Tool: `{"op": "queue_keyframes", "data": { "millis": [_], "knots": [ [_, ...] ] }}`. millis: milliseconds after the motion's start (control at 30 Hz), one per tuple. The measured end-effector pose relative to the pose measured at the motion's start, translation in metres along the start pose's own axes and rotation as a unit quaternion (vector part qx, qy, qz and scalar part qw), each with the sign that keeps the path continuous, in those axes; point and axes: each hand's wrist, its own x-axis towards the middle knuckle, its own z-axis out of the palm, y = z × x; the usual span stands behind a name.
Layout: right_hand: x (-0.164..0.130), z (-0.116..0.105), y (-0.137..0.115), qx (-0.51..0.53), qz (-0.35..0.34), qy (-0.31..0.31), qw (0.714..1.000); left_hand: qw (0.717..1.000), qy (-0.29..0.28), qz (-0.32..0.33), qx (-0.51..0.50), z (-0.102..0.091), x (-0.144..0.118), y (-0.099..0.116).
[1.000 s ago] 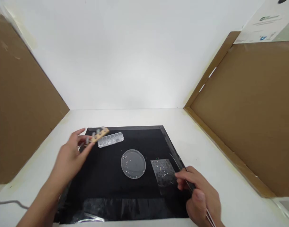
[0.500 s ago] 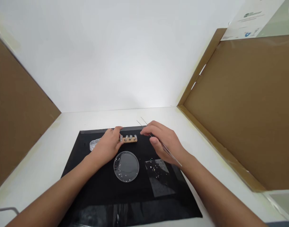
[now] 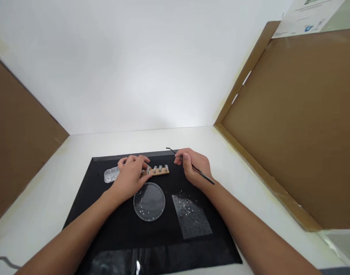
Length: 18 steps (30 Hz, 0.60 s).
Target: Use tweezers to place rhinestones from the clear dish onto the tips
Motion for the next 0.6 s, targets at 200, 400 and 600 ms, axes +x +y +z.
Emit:
{"op": "queue_keyframes", "data": {
  "millis": [200,400,600],
  "knots": [
    [-0.002,0.003,-0.005,0.001,0.01,-0.021,1.0,0.999,-0.003,0.036,0.019,0.001,-0.001,-0.009],
    [-0.001,-0.002,-0.008,0.04,0.006,-0.044,0.998,0.995,0.006,0.083,0.06,-0.005,-0.006,-0.012],
    [-0.002,-0.001,-0.021,0.1,-0.092,-0.078,0.988,0.986,0.07,0.123,0.09,-0.025,-0.011,-0.02]
  ]
}}
